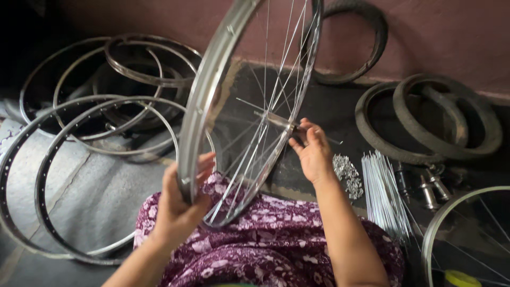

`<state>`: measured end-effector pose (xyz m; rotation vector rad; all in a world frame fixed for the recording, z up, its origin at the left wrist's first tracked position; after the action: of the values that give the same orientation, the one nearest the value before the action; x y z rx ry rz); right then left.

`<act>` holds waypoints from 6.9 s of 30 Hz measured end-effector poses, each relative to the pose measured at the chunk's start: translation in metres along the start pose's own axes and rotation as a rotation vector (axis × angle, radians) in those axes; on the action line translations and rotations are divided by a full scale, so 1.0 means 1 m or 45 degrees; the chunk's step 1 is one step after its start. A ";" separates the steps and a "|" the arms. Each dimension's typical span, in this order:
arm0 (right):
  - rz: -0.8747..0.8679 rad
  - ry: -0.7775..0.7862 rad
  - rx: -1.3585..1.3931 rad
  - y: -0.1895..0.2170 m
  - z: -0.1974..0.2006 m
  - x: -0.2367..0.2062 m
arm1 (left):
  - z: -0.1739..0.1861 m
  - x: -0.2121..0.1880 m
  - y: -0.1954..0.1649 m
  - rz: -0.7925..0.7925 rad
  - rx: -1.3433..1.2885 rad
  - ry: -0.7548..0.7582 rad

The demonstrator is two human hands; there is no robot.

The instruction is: The person laces a bicycle wheel by inserting spokes through the rim and hub, then securing each spoke with a nipple. The person rotates the wheel to access different spoke holes and continues adding spokes around the rim.

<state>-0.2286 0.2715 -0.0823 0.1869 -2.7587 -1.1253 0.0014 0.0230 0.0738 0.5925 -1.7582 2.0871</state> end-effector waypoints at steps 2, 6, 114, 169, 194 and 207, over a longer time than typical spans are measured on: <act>-0.056 0.047 -0.017 -0.003 -0.013 0.009 | -0.010 -0.001 -0.007 -0.106 0.071 0.017; -0.003 0.083 -0.080 -0.013 -0.025 0.021 | -0.001 0.001 -0.010 0.124 -0.515 0.026; 0.103 0.107 -0.386 -0.037 -0.029 0.005 | 0.102 0.166 0.204 0.685 -0.477 -0.807; 0.126 0.191 -0.410 -0.027 -0.029 0.002 | -0.004 0.222 -0.019 -0.654 1.010 -0.330; 0.072 0.143 -0.382 -0.026 -0.027 0.002 | 0.009 0.205 0.047 0.350 -0.834 -0.152; 0.891 0.057 -1.234 0.020 -0.074 -0.024 | 0.050 0.100 -0.031 0.197 -0.781 0.345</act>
<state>-0.1921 0.2393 -0.0184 -0.7672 -1.6692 -1.9301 -0.0629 -0.0211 0.1591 -0.0006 -2.1687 1.4886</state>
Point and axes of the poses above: each hand's wrist, its own x-axis towards the middle knuckle, its own z-axis out of the back of the hand, y = z × x, the point moved 3 cm from there along x, towards the middle knuckle, and after that the axes turned 1 degree about z, right-handed, at the moved point
